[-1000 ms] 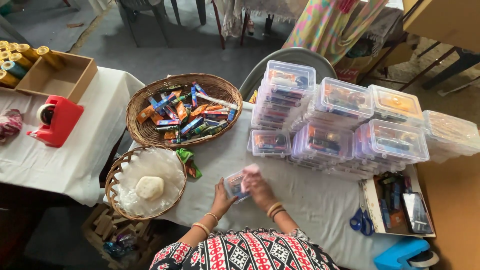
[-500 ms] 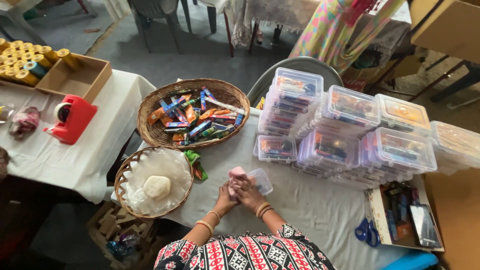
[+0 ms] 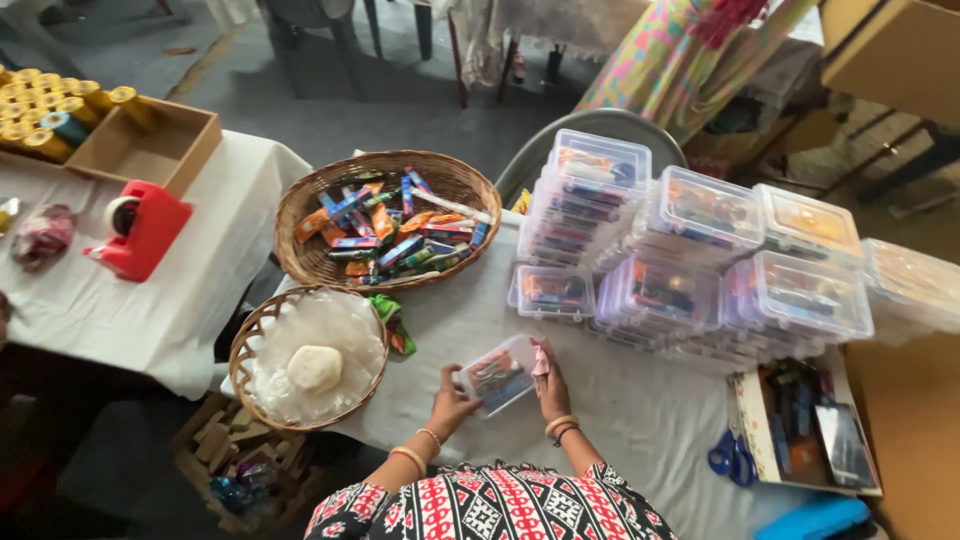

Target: The person picks small colorful packets from a wicker basket and places them into small clear plastic containers, closes the lids, and stacks the filled containers with others on the table. She occasionally wipes a container with a pink cloth and briefly touches a white dough-like object in a basket.

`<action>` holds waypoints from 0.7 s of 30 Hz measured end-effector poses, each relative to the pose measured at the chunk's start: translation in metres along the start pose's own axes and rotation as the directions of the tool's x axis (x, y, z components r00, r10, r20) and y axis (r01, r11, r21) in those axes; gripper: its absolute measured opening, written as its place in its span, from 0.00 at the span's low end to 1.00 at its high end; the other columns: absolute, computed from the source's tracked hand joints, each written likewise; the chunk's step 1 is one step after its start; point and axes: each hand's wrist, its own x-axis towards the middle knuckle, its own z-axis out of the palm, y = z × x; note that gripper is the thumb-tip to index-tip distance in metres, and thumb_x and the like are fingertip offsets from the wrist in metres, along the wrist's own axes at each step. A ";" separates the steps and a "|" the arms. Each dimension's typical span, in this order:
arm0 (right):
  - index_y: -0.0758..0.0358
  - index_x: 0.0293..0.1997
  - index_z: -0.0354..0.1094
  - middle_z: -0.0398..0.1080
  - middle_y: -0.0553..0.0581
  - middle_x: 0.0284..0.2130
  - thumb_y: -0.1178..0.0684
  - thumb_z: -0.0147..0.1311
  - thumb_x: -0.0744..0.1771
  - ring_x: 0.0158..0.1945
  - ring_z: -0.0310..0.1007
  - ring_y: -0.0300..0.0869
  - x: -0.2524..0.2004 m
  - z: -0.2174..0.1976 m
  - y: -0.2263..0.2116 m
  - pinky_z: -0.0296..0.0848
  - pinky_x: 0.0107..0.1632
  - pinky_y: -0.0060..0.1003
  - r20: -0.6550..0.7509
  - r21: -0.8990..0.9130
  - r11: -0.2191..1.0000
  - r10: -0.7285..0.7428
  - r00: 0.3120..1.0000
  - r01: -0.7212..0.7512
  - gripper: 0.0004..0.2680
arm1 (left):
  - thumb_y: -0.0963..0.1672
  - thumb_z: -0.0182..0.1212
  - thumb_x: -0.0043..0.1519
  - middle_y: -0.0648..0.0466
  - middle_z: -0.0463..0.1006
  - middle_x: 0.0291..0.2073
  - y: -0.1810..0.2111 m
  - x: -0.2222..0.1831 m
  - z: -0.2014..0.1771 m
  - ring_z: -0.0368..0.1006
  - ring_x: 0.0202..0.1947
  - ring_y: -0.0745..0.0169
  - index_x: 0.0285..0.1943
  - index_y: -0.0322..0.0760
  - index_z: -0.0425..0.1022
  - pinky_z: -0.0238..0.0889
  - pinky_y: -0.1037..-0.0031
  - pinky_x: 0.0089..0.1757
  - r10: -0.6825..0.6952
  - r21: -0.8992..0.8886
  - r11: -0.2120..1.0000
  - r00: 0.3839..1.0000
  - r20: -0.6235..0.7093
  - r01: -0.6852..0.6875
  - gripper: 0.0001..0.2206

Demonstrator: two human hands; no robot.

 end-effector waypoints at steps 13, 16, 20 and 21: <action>0.54 0.74 0.48 0.72 0.63 0.57 0.44 0.44 0.70 0.54 0.77 0.46 -0.031 0.063 0.111 0.75 0.52 0.39 -0.093 0.200 0.978 -0.037 0.995 0.055 0.22 | 0.35 0.66 0.54 0.41 0.71 0.43 0.014 -0.013 0.027 0.77 0.34 0.50 0.61 0.49 0.42 0.79 0.62 0.38 -0.280 -0.680 0.682 0.955 0.098 0.269 0.36; 0.58 0.74 0.51 0.70 0.65 0.59 0.47 0.48 0.72 0.59 0.72 0.46 -0.029 0.061 0.122 0.71 0.56 0.39 -0.080 0.179 0.964 -0.185 0.979 0.197 0.21 | 0.35 0.66 0.54 0.41 0.72 0.44 0.017 -0.011 0.026 0.79 0.37 0.49 0.59 0.47 0.43 0.79 0.61 0.38 -0.271 -0.700 0.674 0.960 0.063 0.236 0.34; 0.60 0.68 0.58 0.72 0.58 0.54 0.48 0.46 0.71 0.53 0.76 0.42 -0.047 0.061 0.103 0.79 0.52 0.36 0.389 0.635 0.718 0.020 0.921 -0.284 0.17 | 0.35 0.67 0.54 0.40 0.72 0.45 0.032 -0.010 0.023 0.79 0.37 0.51 0.59 0.46 0.43 0.79 0.61 0.39 -0.251 -0.744 0.637 0.967 0.049 0.203 0.34; 0.61 0.67 0.61 0.73 0.55 0.54 0.50 0.47 0.71 0.53 0.76 0.40 -0.053 0.062 0.095 0.78 0.53 0.35 0.490 0.585 0.742 -0.003 0.872 -0.326 0.16 | 0.35 0.67 0.54 0.39 0.72 0.45 0.040 -0.010 0.020 0.79 0.36 0.49 0.60 0.46 0.42 0.79 0.61 0.39 -0.257 -0.749 0.630 0.965 0.051 0.207 0.35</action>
